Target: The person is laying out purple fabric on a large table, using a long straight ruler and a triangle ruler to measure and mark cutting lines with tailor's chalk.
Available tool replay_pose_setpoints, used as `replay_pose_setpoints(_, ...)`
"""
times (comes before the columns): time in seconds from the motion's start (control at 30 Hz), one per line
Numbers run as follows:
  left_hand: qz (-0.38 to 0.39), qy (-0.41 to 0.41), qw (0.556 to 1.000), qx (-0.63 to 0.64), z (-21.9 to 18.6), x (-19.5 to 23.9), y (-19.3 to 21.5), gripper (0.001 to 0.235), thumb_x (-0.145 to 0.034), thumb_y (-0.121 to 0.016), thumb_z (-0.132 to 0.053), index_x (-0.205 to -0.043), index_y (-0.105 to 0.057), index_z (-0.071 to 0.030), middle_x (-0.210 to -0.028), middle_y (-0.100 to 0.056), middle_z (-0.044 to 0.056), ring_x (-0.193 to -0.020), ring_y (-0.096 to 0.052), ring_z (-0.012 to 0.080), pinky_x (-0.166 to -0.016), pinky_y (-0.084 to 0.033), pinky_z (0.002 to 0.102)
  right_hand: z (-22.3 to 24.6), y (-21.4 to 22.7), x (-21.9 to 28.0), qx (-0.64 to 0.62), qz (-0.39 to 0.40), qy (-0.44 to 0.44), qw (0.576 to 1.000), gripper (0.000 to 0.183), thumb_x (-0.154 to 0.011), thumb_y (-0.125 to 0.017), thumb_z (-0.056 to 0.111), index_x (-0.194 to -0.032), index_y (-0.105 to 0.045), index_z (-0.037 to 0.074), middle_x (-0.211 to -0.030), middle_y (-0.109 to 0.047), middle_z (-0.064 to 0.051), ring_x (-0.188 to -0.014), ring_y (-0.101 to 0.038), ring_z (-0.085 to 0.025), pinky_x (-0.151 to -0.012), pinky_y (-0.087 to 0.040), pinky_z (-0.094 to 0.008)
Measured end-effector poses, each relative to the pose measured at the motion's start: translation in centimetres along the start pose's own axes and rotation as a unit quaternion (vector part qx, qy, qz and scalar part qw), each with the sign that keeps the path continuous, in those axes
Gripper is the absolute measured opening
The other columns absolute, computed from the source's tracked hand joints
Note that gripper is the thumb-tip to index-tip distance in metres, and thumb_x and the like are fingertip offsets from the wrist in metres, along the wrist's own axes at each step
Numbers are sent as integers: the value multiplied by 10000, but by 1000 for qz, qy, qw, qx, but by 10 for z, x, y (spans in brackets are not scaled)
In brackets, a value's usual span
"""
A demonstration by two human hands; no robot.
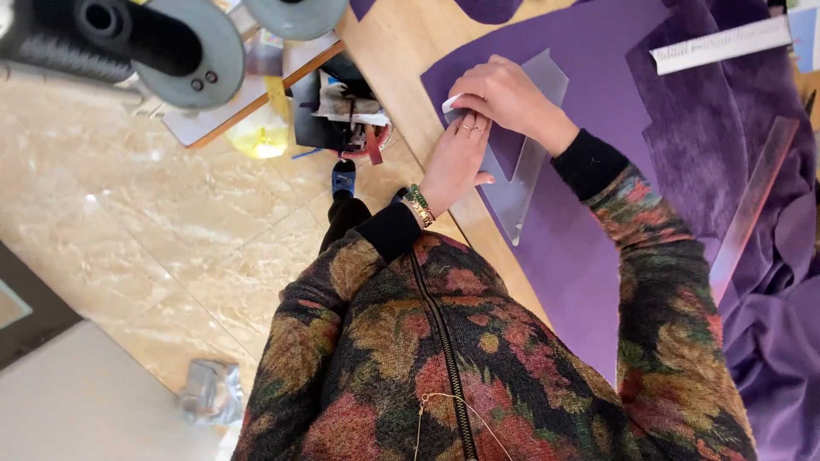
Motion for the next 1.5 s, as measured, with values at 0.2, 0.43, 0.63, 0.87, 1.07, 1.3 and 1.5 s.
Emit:
replay_pose_setpoints(0.2, 4, 13, 1000, -2, -4, -2, -6, 1215, -706, -648, -907, -1506, -430, -20, -1450, -495, 95, -1291, -464, 236, -1109, -386, 351, 7, -11, -10, 117, 12, 101, 988, 231, -1079, -739, 150, -869, -645, 131, -691, -551, 22, -624, -491, -176, -684, -329, -318)
replay_pose_setpoints(0.43, 9, 15, 1000, 10, -4, -4, -11, 1256, -713, -651, -904, -1542, -387, 3, -1523, -452, 138, -1359, -434, 243, -1151, -359, 354, 2, 5, 3, 220, 49, 132, 965, 256, -929, -663, -64, -804, -577, 142, -677, -510, 11, -597, -513, -186, -708, -339, -318)
replay_pose_setpoints(0.63, 53, 0, 998, 26, -8, -4, -21, 1227, -774, -603, -895, -1589, -318, -24, -1654, -301, 161, -1460, -372, 236, -1168, -354, 364, -86, 34, 55, 365, 77, 105, 922, 200, -961, -695, 115, -854, -598, 252, -783, -535, 81, -778, -609, -142, -822, -416, -300)
replay_pose_setpoints(0.87, 41, 4, 999, 36, -5, -4, -18, 1255, -744, -635, -903, -1582, -328, -21, -1651, -307, 170, -1458, -387, 236, -1165, -370, 365, -127, 70, 102, 505, -12, -5, 863, 290, -1086, -788, 279, -863, -605, 298, -805, -559, 128, -784, -595, -110, -870, -403, -294)
replay_pose_setpoints(1.07, 68, 3, 997, 44, -1, 3, 1, 1220, -777, -623, -869, -1584, -308, -10, -1644, -310, 179, -1478, -367, 246, -1193, -363, 371, -82, 35, 163, 13, -210, -231, 950, 149, -1101, -737, 114, -1030, -665, 5, -939, -592, -162, -874, -571, -369, -795, -397, -461)
replay_pose_setpoints(1.3, 58, -1, 995, 85, 5, 8, 7, 1201, -770, -640, -848, -1568, -349, 0, -1634, -336, 186, -1480, -354, 253, -1200, -373, 383, -39, -62, 265, -453, -339, -515, 644, 94, -1091, -576, 200, -1128, -599, 116, -1056, -589, -14, -883, -661, -122, -726, -627, -219)
replay_pose_setpoints(1.5, 22, -8, 995, 95, 0, 7, -11, 1212, -753, -625, -855, -1559, -356, 9, -1616, -358, 194, -1476, -365, 263, -1206, -354, 394, -9, -74, 250, -526, -356, -494, 593, 147, -1069, -645, 295, -1052, -598, 157, -1131, -705, 5, -996, -693, -118, -729, -554, -213)
Point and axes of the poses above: each hand's wrist, its own x-axis away from the middle knuckle, its own y-axis out of the back of the hand, z = x × y, the point moved 7 cm from there along -x, towards the middle knuckle
